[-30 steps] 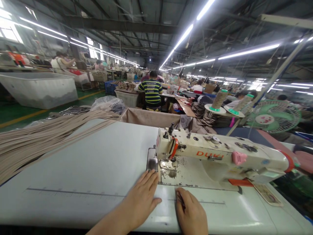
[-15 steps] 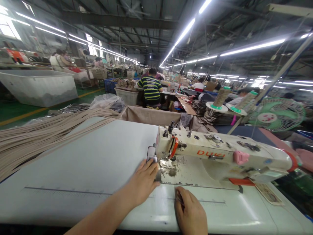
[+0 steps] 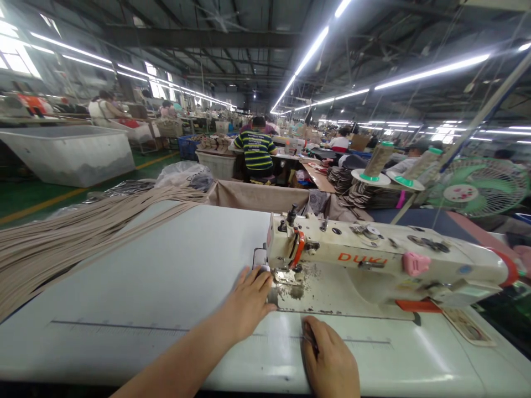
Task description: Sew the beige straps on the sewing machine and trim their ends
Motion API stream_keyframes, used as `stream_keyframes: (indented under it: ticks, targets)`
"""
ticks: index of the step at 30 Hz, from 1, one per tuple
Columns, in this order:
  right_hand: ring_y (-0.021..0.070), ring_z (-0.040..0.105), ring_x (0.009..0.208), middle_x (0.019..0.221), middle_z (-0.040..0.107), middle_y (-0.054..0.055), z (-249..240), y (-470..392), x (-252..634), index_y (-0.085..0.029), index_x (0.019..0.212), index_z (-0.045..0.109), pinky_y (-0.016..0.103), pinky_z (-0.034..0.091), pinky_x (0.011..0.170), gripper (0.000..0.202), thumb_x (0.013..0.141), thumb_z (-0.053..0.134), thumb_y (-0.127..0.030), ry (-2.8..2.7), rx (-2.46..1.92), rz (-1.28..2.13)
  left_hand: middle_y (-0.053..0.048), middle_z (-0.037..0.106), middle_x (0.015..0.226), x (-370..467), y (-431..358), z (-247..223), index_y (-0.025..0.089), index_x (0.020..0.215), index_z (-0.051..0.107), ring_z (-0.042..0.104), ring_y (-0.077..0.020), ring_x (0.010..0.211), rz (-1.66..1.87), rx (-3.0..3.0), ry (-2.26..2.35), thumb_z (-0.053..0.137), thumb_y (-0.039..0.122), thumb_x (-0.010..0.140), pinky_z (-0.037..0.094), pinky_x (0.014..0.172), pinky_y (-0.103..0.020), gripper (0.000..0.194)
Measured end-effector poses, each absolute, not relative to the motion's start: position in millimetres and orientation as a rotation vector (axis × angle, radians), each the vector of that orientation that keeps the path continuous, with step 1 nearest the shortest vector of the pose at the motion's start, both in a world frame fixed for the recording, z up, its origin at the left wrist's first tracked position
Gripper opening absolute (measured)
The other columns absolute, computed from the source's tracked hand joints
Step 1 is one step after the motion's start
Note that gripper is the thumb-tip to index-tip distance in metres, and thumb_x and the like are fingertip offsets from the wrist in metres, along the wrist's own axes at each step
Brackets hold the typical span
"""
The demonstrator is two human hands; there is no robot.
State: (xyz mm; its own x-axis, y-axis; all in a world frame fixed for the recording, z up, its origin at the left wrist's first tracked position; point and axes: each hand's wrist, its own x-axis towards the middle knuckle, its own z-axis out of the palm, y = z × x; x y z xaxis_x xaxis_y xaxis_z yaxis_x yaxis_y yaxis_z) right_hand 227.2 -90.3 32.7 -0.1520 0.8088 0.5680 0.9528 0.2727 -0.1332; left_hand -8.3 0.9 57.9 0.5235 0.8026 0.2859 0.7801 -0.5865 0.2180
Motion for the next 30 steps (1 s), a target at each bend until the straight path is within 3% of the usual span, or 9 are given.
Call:
stream_keyframes:
  ticks: [5,10,13,16,23,27,30]
  targets:
    - [0.0213,0.073,0.080,0.092,0.076,0.005,34,-91,227,-0.024,0.114,0.059,0.031,0.058,0.072,0.025,0.090,0.054,-0.019,-2.014,-1.587,-0.335,-0.008,0.064,0.141,-18,28,64,0.024,0.130,0.065,0.048,-0.0316,0.143,0.634,2.513,1.257,0.055,0.029,0.100,0.034,0.124,-0.058,0.032]
    - [0.0210,0.073,0.079,0.092,0.076,0.004,35,-91,227,-0.024,0.112,0.060,0.031,0.058,0.072,0.025,0.089,0.054,-0.017,-1.999,-1.581,-0.360,-0.010,0.059,0.145,-19,81,61,0.021,0.125,0.070,0.054,-0.0271,0.137,0.725,2.418,1.157,0.055,0.014,0.092,0.042,0.121,-0.046,0.037]
    - [0.0209,0.073,0.080,0.093,0.076,0.004,32,-91,228,-0.024,0.113,0.060,0.032,0.058,0.072,0.025,0.090,0.055,-0.018,-2.006,-1.607,-0.348,-0.007,0.061,0.146,-13,103,57,0.023,0.121,0.073,0.058,-0.0268,0.133,0.737,2.412,1.075,0.057,0.018,0.093,0.044,0.120,-0.043,0.033]
    - [0.0209,0.073,0.081,0.093,0.076,0.004,30,-91,229,-0.023,0.114,0.060,0.032,0.058,0.073,0.026,0.090,0.056,-0.017,-2.008,-1.609,-0.340,-0.008,0.065,0.142,-7,111,56,0.021,0.129,0.069,0.059,-0.0259,0.133,0.775,2.406,1.029,0.054,0.021,0.096,0.044,0.119,-0.042,0.036]
    - [0.0207,0.073,0.082,0.094,0.075,0.003,33,-92,228,-0.024,0.114,0.059,0.032,0.057,0.074,0.028,0.088,0.056,-0.014,-2.001,-1.618,-0.302,-0.006,0.059,0.151,-6,103,71,0.024,0.140,0.061,0.048,-0.0274,0.143,0.786,2.466,0.957,0.054,0.029,0.099,0.037,0.124,-0.044,0.042]
    - [0.0202,0.072,0.081,0.093,0.075,0.003,34,-93,228,-0.024,0.114,0.059,0.031,0.056,0.073,0.028,0.087,0.056,-0.014,-2.002,-1.612,-0.312,-0.008,0.064,0.143,-15,100,74,0.023,0.130,0.068,0.052,-0.0300,0.137,0.740,2.476,1.011,0.059,0.035,0.098,0.040,0.120,-0.046,0.035]
    - [0.0199,0.072,0.079,0.092,0.075,0.003,37,-93,225,-0.023,0.113,0.059,0.030,0.056,0.072,0.030,0.085,0.055,-0.012,-1.991,-1.591,-0.343,-0.009,0.072,0.126,-24,98,71,0.022,0.113,0.076,0.061,-0.0310,0.122,0.683,2.471,1.068,0.065,0.036,0.095,0.047,0.110,-0.047,0.026]
